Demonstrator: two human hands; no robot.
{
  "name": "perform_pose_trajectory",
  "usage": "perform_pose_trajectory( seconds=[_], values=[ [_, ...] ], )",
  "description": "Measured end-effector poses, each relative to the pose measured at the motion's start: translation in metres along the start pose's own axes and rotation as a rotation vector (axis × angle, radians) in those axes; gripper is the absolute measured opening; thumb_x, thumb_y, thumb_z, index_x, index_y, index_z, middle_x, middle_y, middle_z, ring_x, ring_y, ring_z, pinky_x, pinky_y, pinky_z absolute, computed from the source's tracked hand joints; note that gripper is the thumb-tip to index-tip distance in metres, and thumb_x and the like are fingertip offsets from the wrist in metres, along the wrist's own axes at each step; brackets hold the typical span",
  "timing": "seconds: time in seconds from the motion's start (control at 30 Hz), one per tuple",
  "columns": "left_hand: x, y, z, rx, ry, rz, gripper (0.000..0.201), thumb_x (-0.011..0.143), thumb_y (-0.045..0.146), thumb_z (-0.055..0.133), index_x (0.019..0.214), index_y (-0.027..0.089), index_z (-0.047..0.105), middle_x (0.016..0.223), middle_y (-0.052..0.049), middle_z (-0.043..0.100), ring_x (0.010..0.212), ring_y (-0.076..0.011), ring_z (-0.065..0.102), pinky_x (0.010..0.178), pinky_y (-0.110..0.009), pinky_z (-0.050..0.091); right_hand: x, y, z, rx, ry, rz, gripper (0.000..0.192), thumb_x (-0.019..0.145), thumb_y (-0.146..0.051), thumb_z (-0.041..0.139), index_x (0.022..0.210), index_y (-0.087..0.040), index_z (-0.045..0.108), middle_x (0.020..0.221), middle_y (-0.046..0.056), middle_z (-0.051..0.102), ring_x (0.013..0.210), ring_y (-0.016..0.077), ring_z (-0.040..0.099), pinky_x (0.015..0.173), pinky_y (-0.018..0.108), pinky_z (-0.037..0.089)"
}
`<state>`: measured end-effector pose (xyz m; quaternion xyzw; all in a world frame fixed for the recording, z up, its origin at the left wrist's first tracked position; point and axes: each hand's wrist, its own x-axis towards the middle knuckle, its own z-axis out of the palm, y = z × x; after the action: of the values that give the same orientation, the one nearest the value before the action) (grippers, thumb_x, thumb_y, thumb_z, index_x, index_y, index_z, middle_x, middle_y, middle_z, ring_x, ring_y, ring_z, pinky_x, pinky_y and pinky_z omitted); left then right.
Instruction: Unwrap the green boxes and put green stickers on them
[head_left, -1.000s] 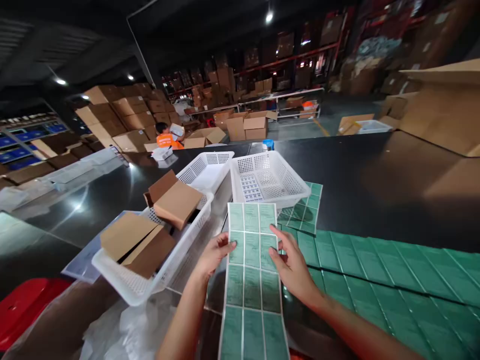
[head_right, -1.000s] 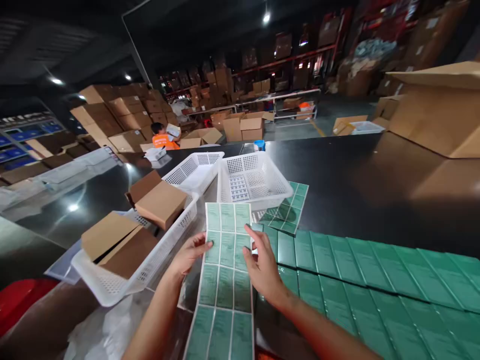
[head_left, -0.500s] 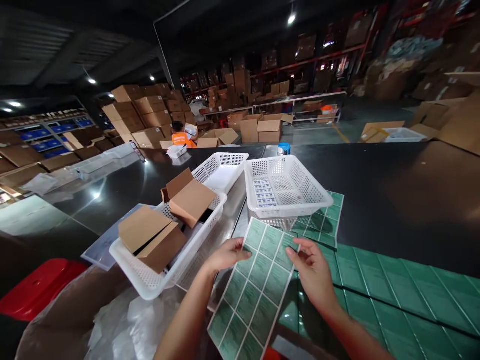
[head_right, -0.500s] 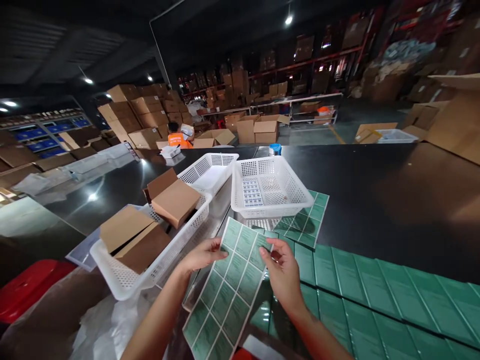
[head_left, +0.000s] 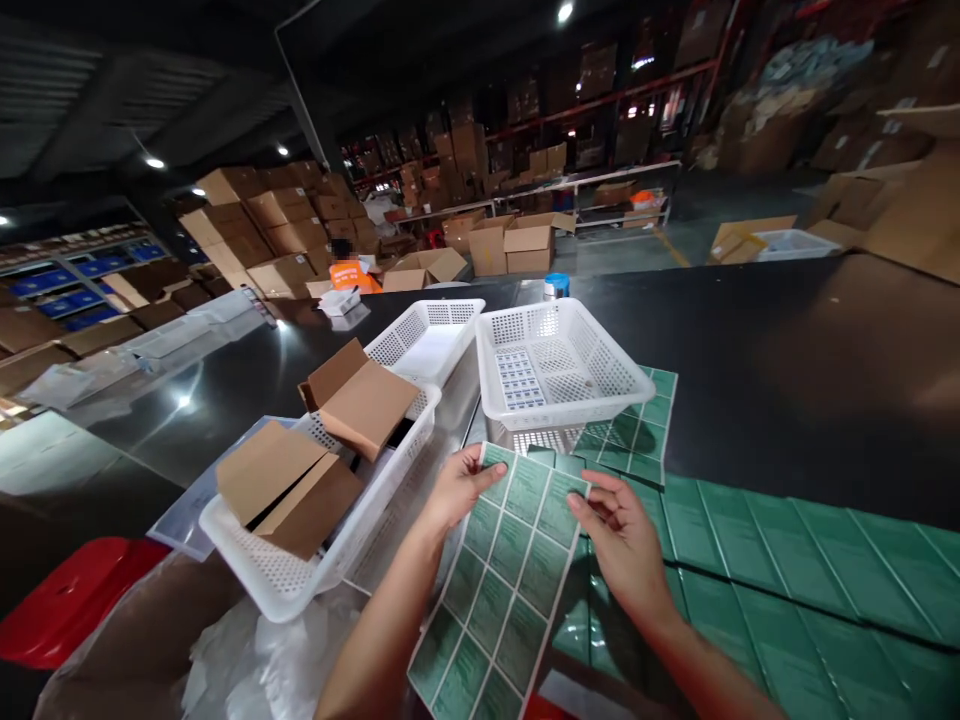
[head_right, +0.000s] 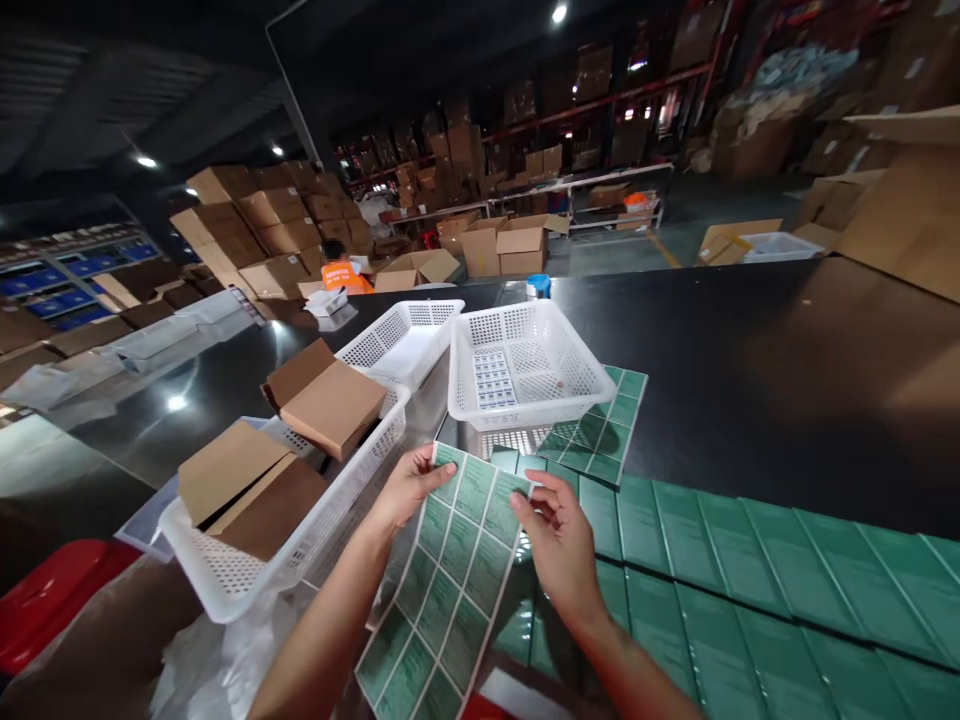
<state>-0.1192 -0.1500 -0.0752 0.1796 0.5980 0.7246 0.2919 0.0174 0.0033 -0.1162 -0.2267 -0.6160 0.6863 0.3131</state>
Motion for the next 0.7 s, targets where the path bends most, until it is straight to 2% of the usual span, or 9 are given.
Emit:
perform_pose_trajectory(
  seconds=[0.17, 0.37, 0.57, 0.7],
  values=[
    [-0.001, 0.003, 0.007, 0.008, 0.026, -0.004, 0.037, 0.061, 0.040, 0.092, 0.081, 0.015, 0.072, 0.073, 0.000, 0.072, 0.063, -0.0124, 0.061, 0.063, -0.022, 0.048, 0.000, -0.013, -0.001, 0.085, 0.069, 0.013, 0.043, 0.063, -0.044, 0.079, 0.097, -0.021, 0.065, 0.071, -0.002, 0.062, 0.063, 0.0146, 0.059, 0.061, 0.028, 0.050],
    [0.001, 0.013, 0.014, 0.125, 0.026, 0.081, 0.033, 0.066, 0.038, 0.089, 0.084, 0.015, 0.074, 0.079, -0.003, 0.075, 0.069, -0.0155, 0.066, 0.066, -0.024, 0.053, 0.004, -0.023, -0.007, 0.213, 0.135, 0.070, 0.041, 0.055, -0.037, 0.084, 0.091, -0.021, 0.071, 0.071, -0.001, 0.065, 0.065, 0.0138, 0.061, 0.063, 0.028, 0.054],
    [-0.005, 0.018, 0.018, 0.221, 0.027, 0.120, 0.029, 0.071, 0.038, 0.087, 0.086, 0.017, 0.075, 0.079, -0.003, 0.075, 0.071, -0.0142, 0.065, 0.067, -0.021, 0.052, 0.001, -0.031, -0.012, 0.323, 0.115, 0.155, 0.041, 0.050, -0.032, 0.087, 0.087, -0.021, 0.075, 0.071, -0.001, 0.066, 0.067, 0.0141, 0.062, 0.068, 0.031, 0.056],
    [-0.005, 0.020, 0.021, 0.270, 0.048, 0.144, 0.033, 0.069, 0.043, 0.086, 0.084, 0.016, 0.074, 0.079, -0.004, 0.074, 0.071, -0.0150, 0.064, 0.066, -0.021, 0.052, 0.001, -0.026, -0.015, 0.339, 0.077, 0.177, 0.041, 0.053, -0.035, 0.087, 0.088, -0.020, 0.073, 0.074, -0.001, 0.066, 0.072, 0.0155, 0.063, 0.072, 0.032, 0.056]
  ],
)
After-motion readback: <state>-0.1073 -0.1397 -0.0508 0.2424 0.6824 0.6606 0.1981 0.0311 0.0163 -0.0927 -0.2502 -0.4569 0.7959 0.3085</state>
